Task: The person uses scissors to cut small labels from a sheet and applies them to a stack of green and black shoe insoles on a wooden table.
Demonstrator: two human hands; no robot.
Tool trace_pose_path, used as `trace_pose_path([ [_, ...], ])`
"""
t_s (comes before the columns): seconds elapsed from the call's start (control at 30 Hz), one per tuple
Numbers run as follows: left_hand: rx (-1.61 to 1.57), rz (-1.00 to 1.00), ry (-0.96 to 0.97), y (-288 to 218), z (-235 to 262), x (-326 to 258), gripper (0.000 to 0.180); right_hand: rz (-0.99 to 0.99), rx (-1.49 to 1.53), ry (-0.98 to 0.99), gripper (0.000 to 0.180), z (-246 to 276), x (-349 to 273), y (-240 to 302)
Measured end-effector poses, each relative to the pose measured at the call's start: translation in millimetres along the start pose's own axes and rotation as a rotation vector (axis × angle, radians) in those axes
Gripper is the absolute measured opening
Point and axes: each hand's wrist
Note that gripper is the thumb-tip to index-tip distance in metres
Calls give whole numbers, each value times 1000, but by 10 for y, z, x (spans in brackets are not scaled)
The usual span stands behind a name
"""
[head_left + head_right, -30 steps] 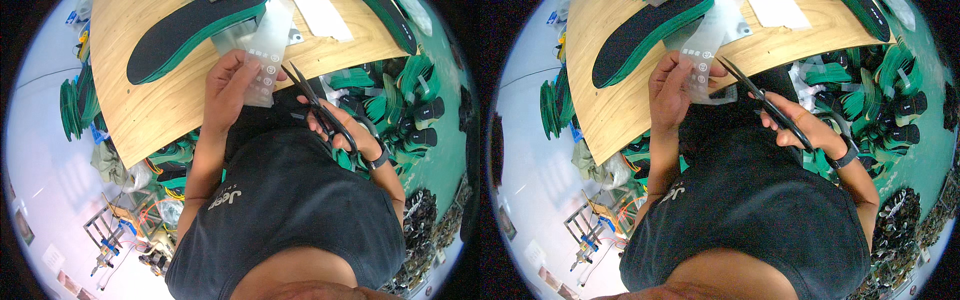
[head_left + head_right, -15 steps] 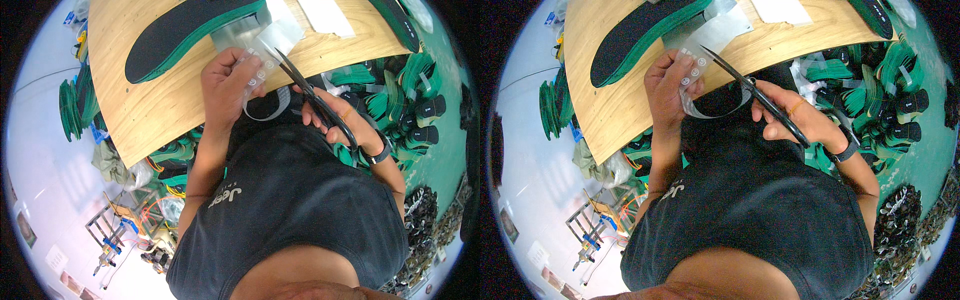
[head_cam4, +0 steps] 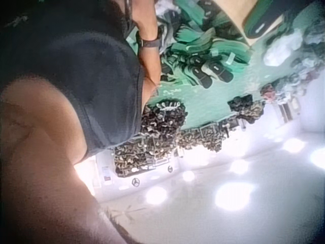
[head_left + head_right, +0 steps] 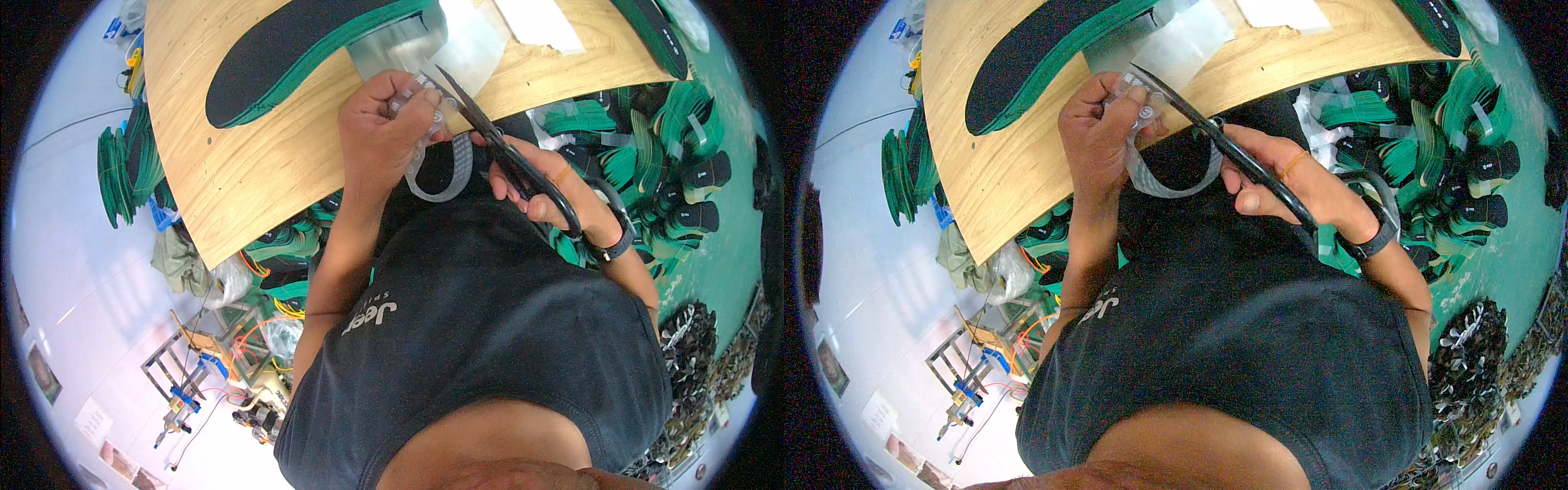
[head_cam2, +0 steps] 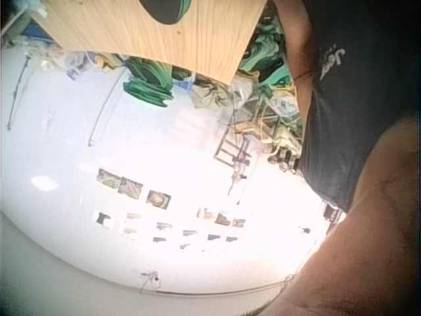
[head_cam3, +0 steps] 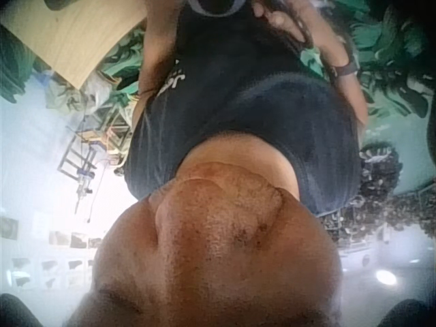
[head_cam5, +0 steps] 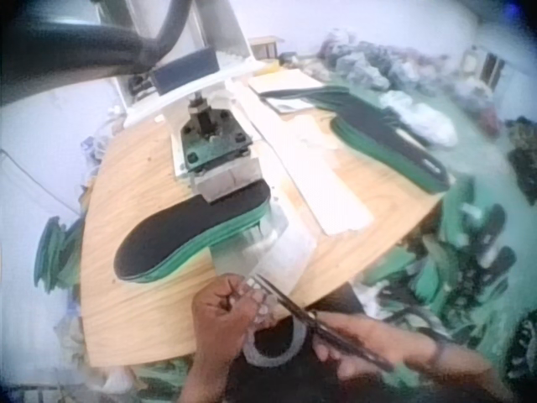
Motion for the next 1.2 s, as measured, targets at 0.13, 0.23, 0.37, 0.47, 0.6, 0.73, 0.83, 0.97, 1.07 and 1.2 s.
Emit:
trace_pose_path([
  [0.13, -12, -13, -1, 9, -15, -10, 6, 28, 36, 57, 82, 50, -2, 1],
  [0.23, 15, -28, -13, -5, -35, -12, 5, 51, 42, 71, 75, 69, -18, -36],
  [0.37, 97, -55, -21, -2, -22, -16, 6, 129, -46, 5, 80, 43, 0, -103],
  [0.47, 113, -68, -32, 5, -8, -22, 7, -56, 20, -19, 67, 51, -40, 13],
  [0.6, 162, -69, -2, -24, 12, -48, 7, 75, -73, -178, 51, -13, -105, -142],
  [0.73, 432, -178, -11, -120, 157, -87, 7, 416, -464, -371, 51, 236, -288, -264],
  [0.83, 697, -552, 19, -95, 222, 114, 14, 314, -578, -632, 51, 479, -309, 70],
  [0.97, 1166, -882, 217, 174, 85, 252, 19, 423, -1002, -777, 51, 998, 57, 454],
  [1.07, 803, -364, 682, -111, -237, -2, 15, 351, -1014, -811, 44, 1039, 265, 797],
  [1.2, 409, -361, 393, -120, -275, -53, 11, 789, -1690, -836, 42, 1330, 494, 885],
])
Point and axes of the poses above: each hand's wrist, its own x-axis towards the middle knuckle, its own z-axis out of the back of the hand, y = z × x, and after that the axes turned 5 degrees about x, right-handed
